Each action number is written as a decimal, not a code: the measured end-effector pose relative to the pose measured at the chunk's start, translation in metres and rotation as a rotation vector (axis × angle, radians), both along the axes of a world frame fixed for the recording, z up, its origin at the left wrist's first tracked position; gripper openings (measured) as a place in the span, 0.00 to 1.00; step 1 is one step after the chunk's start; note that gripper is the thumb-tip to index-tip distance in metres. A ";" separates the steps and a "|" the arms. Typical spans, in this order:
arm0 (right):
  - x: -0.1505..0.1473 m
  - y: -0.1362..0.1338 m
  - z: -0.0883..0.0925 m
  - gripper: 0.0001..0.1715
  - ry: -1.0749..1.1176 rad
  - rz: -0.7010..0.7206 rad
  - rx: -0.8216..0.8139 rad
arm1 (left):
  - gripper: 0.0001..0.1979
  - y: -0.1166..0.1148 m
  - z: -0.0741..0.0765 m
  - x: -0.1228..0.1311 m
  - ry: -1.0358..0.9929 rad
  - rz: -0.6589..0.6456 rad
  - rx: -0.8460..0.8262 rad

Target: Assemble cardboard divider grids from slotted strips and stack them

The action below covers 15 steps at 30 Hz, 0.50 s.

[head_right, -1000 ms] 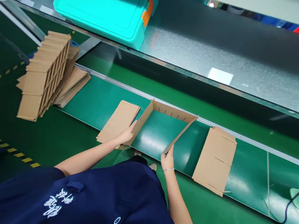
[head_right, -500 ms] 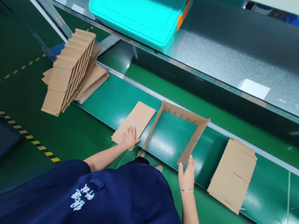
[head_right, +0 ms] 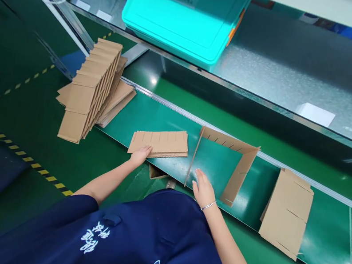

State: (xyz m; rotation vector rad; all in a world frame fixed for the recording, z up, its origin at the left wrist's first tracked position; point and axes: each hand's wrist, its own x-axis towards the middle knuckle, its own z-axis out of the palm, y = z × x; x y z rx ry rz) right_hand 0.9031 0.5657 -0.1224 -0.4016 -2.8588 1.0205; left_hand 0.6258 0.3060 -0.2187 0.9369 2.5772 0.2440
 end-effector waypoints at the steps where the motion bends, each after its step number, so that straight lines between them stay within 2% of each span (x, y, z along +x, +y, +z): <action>1: -0.005 -0.001 0.002 0.28 -0.010 0.021 0.008 | 0.27 0.004 0.003 -0.007 -0.002 -0.014 -0.001; 5: -0.040 -0.003 0.010 0.29 -0.070 0.145 0.052 | 0.25 0.007 0.008 -0.016 -0.005 -0.108 0.040; 7: -0.073 -0.005 0.006 0.29 -0.125 0.222 0.096 | 0.24 -0.002 0.007 -0.012 -0.035 -0.128 0.067; 9: -0.114 -0.013 -0.005 0.30 -0.198 0.302 0.149 | 0.23 -0.014 0.003 -0.001 -0.077 -0.086 0.124; 12: -0.175 -0.031 -0.033 0.38 -0.335 0.416 0.230 | 0.21 -0.023 -0.004 0.025 -0.233 0.090 0.303; 15: -0.217 -0.048 -0.066 0.54 -0.486 0.415 0.301 | 0.15 -0.011 -0.015 0.053 -0.648 0.485 0.532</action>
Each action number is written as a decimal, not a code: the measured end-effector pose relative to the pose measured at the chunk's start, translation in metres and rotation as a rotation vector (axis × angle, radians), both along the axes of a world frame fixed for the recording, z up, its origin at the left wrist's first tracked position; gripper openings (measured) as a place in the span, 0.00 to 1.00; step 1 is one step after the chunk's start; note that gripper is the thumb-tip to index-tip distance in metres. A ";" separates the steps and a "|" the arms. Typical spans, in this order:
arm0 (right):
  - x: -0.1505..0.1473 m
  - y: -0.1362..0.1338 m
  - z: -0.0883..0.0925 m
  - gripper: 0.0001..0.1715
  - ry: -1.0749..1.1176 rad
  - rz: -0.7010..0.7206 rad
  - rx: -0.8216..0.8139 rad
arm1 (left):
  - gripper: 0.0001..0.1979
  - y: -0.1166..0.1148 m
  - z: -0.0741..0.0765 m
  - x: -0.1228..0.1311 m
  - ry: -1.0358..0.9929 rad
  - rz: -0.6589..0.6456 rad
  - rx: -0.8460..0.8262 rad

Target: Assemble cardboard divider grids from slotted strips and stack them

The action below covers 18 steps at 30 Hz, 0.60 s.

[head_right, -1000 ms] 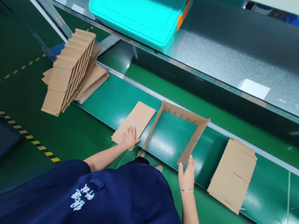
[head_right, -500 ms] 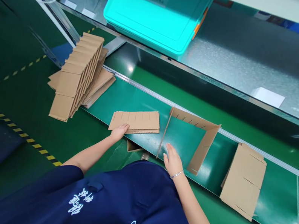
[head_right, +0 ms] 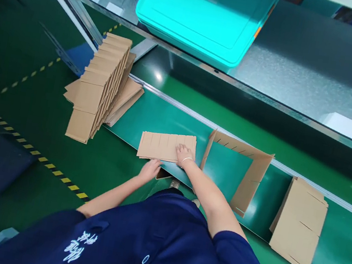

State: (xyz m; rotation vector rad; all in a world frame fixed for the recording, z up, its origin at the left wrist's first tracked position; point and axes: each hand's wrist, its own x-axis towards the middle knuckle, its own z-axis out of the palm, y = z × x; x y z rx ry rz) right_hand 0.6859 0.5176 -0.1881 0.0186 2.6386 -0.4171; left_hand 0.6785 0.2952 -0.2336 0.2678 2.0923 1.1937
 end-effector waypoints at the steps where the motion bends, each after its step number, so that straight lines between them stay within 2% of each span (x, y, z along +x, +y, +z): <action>1: -0.008 -0.004 -0.010 0.59 -0.040 -0.033 0.024 | 0.13 0.008 -0.005 0.007 -0.173 0.132 0.045; 4: -0.015 -0.012 -0.037 0.64 -0.106 -0.121 0.043 | 0.14 0.033 -0.020 0.018 -0.410 0.308 0.088; 7: -0.008 -0.019 -0.052 0.55 -0.056 -0.125 0.056 | 0.16 0.046 -0.029 0.011 -0.493 0.397 0.143; 9: -0.003 -0.025 -0.054 0.46 -0.003 -0.100 0.101 | 0.17 0.046 -0.030 0.001 -0.511 0.465 0.192; 14: -0.012 -0.040 -0.036 0.29 0.017 0.023 0.121 | 0.23 0.035 -0.018 -0.034 -0.614 0.674 0.465; 18: -0.029 -0.045 -0.005 0.24 0.057 0.011 0.101 | 0.21 0.035 -0.006 -0.057 -0.651 0.780 0.471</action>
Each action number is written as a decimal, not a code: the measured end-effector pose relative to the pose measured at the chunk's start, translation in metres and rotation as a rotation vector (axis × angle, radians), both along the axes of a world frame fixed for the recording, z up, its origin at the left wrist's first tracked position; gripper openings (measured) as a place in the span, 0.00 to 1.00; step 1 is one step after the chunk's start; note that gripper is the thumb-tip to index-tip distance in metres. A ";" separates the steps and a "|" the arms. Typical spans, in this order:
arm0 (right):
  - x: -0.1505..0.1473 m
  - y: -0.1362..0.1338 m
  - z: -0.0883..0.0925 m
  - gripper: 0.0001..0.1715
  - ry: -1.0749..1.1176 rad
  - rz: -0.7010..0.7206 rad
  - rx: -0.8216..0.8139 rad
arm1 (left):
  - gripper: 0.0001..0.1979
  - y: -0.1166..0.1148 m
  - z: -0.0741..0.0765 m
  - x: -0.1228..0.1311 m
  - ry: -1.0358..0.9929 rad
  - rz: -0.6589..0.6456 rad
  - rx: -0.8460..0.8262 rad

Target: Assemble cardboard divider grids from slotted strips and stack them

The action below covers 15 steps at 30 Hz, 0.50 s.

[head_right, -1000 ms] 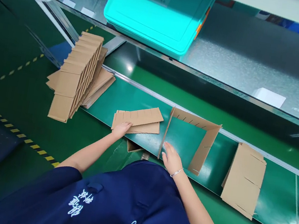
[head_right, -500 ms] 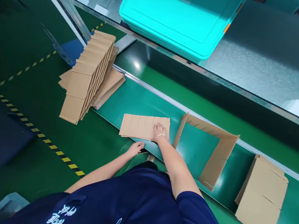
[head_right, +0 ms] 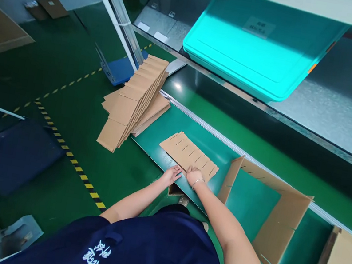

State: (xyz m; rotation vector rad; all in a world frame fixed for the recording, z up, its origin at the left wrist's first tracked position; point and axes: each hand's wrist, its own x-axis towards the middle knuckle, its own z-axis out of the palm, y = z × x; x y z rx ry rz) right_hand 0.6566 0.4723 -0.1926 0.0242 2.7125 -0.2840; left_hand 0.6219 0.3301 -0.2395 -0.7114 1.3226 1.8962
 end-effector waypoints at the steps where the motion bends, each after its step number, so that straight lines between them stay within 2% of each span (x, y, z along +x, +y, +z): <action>1: -0.004 0.001 0.011 0.23 0.015 -0.018 -0.005 | 0.20 0.002 0.002 -0.004 0.004 0.016 -0.023; 5: -0.009 0.018 0.070 0.18 0.068 -0.092 0.057 | 0.16 0.013 0.008 -0.013 0.043 0.015 -0.101; 8: 0.016 0.048 0.123 0.19 0.121 -0.172 0.134 | 0.14 0.014 0.021 -0.020 0.101 -0.045 -0.156; 10: 0.053 0.079 0.156 0.20 0.168 -0.270 0.151 | 0.14 0.012 0.036 -0.030 0.161 -0.085 -0.190; 12: 0.102 0.116 0.185 0.20 0.213 -0.373 0.175 | 0.15 0.013 0.058 -0.044 0.300 -0.090 -0.243; 13: 0.130 0.136 0.198 0.20 0.236 -0.419 0.193 | 0.15 0.017 0.072 -0.051 0.482 -0.088 -0.295; 15: 0.185 0.173 0.221 0.20 0.294 -0.490 0.239 | 0.16 0.035 0.101 -0.056 0.867 -0.190 -0.283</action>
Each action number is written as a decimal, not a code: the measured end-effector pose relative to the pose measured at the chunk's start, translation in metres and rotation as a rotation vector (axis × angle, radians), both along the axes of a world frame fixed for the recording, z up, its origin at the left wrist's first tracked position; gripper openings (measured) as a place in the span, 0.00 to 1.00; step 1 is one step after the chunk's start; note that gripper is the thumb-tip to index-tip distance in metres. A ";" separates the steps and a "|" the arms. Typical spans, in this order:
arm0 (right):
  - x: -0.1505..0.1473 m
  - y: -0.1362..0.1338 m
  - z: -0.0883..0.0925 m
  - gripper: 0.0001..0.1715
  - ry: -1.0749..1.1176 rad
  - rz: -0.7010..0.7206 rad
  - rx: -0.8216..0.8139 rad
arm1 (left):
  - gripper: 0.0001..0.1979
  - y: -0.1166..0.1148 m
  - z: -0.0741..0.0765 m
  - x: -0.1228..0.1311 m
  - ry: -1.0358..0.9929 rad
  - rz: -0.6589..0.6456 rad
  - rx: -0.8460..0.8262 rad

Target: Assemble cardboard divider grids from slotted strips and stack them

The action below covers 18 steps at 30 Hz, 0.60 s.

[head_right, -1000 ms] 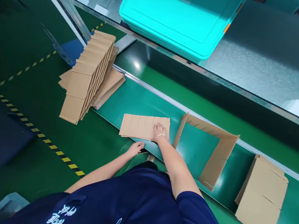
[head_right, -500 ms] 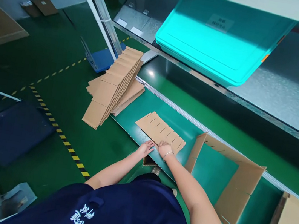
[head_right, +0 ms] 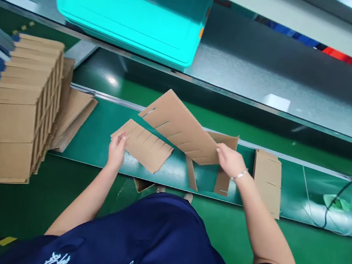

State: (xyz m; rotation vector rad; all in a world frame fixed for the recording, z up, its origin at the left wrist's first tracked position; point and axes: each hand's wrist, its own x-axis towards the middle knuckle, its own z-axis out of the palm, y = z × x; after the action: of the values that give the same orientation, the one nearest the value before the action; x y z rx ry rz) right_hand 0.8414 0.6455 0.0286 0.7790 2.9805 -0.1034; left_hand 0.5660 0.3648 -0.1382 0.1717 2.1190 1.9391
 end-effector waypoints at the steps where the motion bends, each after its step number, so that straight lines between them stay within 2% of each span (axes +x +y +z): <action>1: 0.024 0.017 0.010 0.20 0.029 -0.028 0.031 | 0.16 0.013 0.015 0.004 0.150 -0.102 -0.004; 3: 0.064 0.045 0.025 0.21 0.087 -0.074 0.092 | 0.14 0.047 0.039 0.030 0.362 -0.294 -0.055; 5: 0.090 0.064 0.033 0.21 0.122 -0.113 0.138 | 0.13 0.085 0.051 0.075 0.533 -0.517 -0.178; 8: 0.109 0.077 0.030 0.21 0.103 -0.118 0.156 | 0.14 0.129 0.044 0.151 0.748 -1.004 -0.430; 10: 0.114 0.079 0.020 0.21 0.051 -0.099 0.158 | 0.15 0.140 0.030 0.184 0.801 -1.179 -0.646; 12: 0.113 0.078 0.007 0.21 -0.004 -0.065 0.159 | 0.14 0.137 0.017 0.196 0.815 -1.215 -0.822; 14: 0.109 0.076 -0.006 0.21 -0.054 -0.013 0.158 | 0.13 0.124 0.007 0.191 0.826 -1.197 -0.908; 16: 0.102 0.074 -0.019 0.21 -0.097 0.054 0.148 | 0.13 0.111 0.002 0.181 0.837 -1.151 -0.907; 18: 0.094 0.073 -0.029 0.21 -0.122 0.105 0.145 | 0.13 0.103 0.000 0.176 0.823 -1.038 -0.867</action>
State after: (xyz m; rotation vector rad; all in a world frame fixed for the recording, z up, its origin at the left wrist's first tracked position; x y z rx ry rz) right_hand 0.9359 0.7184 -0.0005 0.6153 2.9300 0.1607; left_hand 0.7416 0.4676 -0.1384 1.6533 2.2729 0.2913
